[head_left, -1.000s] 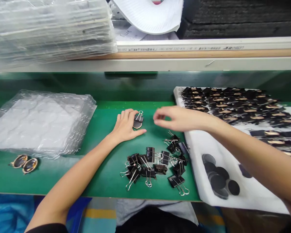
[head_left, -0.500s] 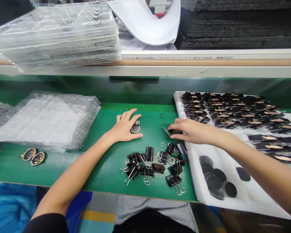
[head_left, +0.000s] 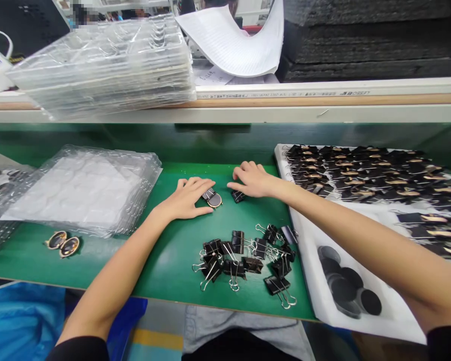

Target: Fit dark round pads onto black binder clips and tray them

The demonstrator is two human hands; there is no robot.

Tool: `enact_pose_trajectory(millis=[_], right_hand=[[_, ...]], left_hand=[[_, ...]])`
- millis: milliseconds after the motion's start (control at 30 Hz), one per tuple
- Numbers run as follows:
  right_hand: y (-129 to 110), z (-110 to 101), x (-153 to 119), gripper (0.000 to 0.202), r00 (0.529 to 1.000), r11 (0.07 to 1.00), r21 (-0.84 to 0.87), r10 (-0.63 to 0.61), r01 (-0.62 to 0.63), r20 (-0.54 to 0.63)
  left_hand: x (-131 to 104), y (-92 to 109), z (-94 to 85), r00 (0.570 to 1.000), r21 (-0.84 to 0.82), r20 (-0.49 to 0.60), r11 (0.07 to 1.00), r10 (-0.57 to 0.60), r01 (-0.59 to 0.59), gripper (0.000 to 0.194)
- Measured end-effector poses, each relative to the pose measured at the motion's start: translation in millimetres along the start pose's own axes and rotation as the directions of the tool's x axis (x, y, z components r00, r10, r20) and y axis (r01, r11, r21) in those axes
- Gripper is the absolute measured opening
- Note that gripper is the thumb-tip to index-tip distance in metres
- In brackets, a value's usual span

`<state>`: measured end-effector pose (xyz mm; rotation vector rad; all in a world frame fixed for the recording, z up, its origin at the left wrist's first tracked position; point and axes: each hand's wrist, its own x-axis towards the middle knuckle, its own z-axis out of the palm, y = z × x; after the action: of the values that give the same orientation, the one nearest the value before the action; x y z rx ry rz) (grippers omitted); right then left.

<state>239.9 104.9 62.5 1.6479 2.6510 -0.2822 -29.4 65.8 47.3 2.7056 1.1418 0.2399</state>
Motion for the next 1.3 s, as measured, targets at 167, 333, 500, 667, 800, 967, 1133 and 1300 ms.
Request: enact_pose_trajectory(millis=[167,333,500,667,800,967,1133,1300], right_hand=[[5,-5,22,0.057,0.969,0.912,0.349,0.244,-0.215,-0.042],[-13,6,36,0.054,0.89,0.857,0.358,0.438,-0.372,-0.125],[-13,35,33,0.052,0.901,0.923,0.232,0.359,-0.306,-0.244],[1,49,31,0.057,0.864,0.897,0.274,0.42,-0.348,-0.277],[3,50,31,0.057,0.862,0.891,0.256,0.436,-0.374,-0.258],[1,50,29,0.057,0.868,0.897,0.243,0.426,-0.369,-0.255],[3,52,30,0.055,0.87,0.902,0.259,0.412,-0.346,-0.271],[3,51,29,0.053,0.866,0.897,0.271,0.42,-0.35,-0.272]], left_hand=[[0,-6,-1.0,1.0,-0.1,0.006,0.995,0.004,-0.003,0.041],[4,7,6.9,0.994,-0.096,-0.031,0.99,-0.102,0.099,0.054],[3,7,5.8,0.999,-0.147,0.008,0.988,-0.038,0.039,0.053],[8,12,8.3,0.997,-0.161,0.023,0.984,-0.074,0.077,0.039],[16,25,18.4,0.992,-0.152,-0.016,0.981,-0.125,0.122,0.037],[24,35,29.2,0.99,-0.128,-0.074,0.986,-0.118,0.108,0.037],[27,38,32.0,0.986,-0.095,-0.101,0.988,-0.129,0.119,0.039],[29,38,34.0,0.985,-0.077,-0.11,0.99,-0.13,0.122,0.043]])
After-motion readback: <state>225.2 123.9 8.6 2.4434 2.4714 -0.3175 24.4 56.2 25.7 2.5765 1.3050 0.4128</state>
